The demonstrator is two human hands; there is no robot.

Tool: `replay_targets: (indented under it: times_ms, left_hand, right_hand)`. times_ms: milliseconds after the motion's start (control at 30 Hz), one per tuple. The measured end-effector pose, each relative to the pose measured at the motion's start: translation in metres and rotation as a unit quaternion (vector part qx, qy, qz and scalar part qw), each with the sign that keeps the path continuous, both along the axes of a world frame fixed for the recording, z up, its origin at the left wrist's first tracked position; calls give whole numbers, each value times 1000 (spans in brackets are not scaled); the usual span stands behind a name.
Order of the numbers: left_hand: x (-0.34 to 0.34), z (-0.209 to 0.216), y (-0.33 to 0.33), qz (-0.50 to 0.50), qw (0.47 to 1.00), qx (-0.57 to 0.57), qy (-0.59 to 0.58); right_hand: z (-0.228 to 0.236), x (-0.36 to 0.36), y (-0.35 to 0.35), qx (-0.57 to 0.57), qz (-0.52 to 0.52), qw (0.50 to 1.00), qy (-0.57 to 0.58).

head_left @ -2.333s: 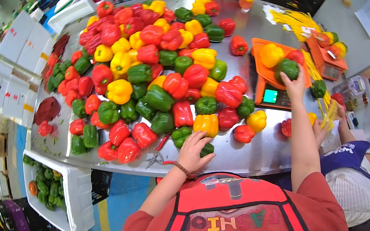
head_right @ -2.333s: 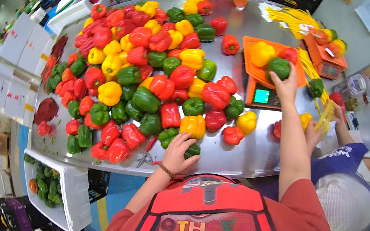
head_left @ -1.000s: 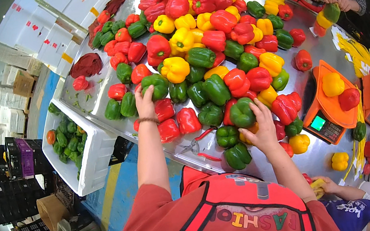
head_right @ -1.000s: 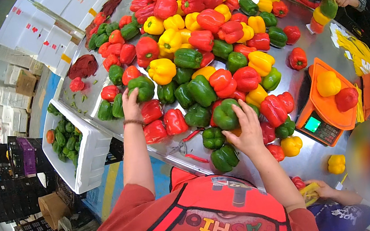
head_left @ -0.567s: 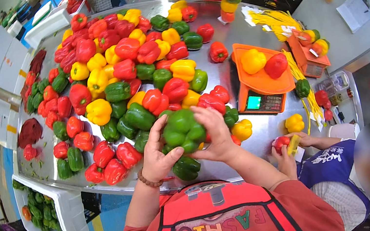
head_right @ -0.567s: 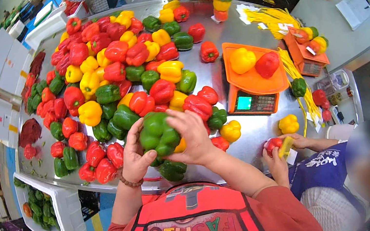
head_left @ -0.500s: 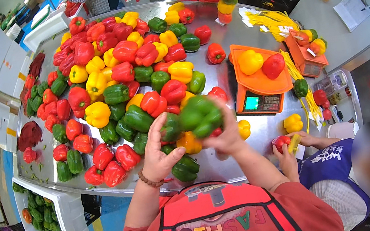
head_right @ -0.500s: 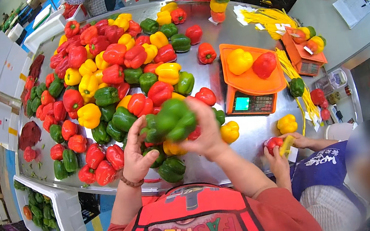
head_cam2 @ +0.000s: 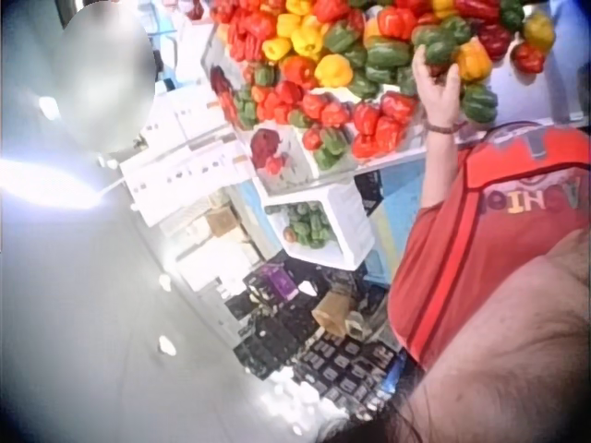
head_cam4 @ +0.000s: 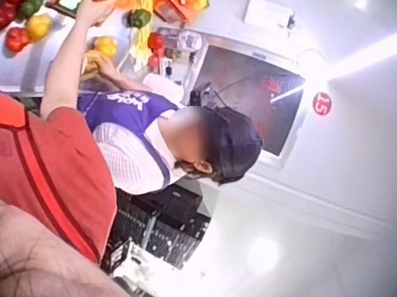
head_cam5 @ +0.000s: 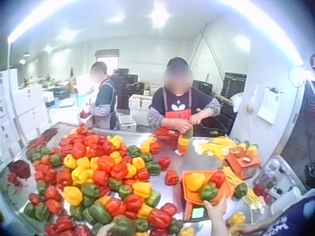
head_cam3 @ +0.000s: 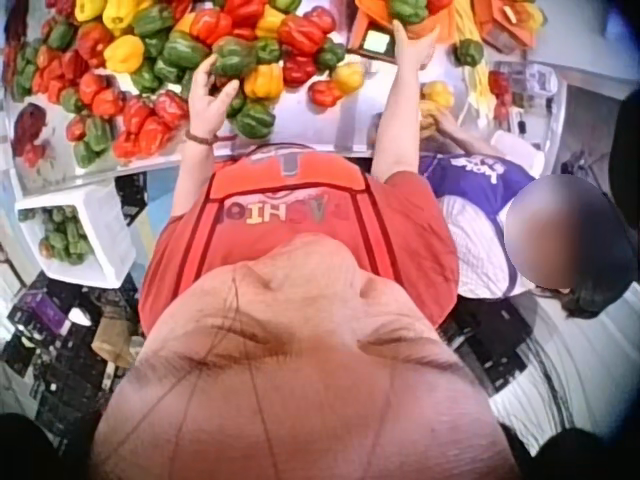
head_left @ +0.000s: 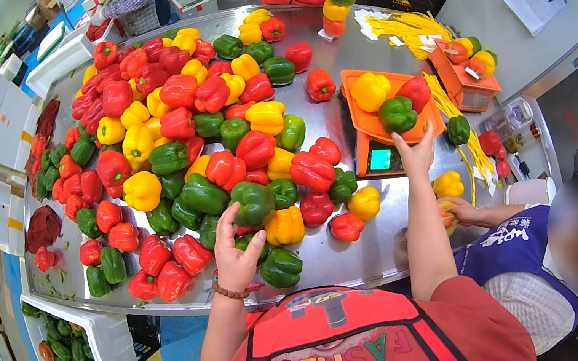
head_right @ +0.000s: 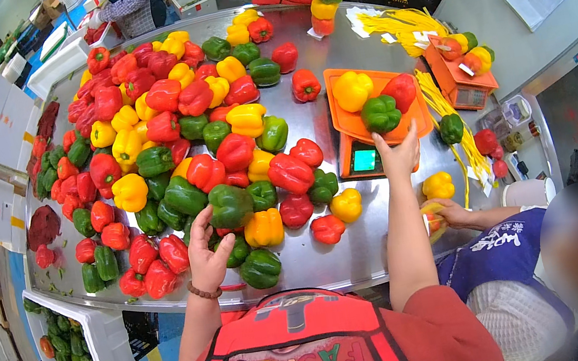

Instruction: The person sorts red, yellow, and green bell peppers on a metal table, picking them up and placing them on a digital scale. The person handles peppers one at a time, moving them between the pile and the scale repeatedly.

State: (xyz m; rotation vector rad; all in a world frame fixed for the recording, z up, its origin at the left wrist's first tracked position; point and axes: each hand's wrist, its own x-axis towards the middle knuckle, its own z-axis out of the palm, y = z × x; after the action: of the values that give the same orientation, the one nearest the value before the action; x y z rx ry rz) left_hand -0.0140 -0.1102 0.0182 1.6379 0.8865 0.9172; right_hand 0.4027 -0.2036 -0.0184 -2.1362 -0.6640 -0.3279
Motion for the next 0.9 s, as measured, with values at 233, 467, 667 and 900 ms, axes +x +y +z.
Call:
replay_targets:
  times_ms: [233, 467, 667, 900]
  left_hand:
    - [-4, -11, -1, 21, 999, 23, 16]
    - [-7, -15, -6, 32, 998, 30, 45]
    - [-10, -13, -5, 18, 997, 35, 63]
    - [-12, -15, -6, 22, 995, 56, 84]
  right_hand:
    - [-51, -108, -73, 15, 142, 977, 160]
    - [-56, -129, -81, -40, 202, 964, 167]
    - [-55, -124, -82, -83, 216, 967, 111]
    - [-28, -58, -55, 41, 129, 985, 107]
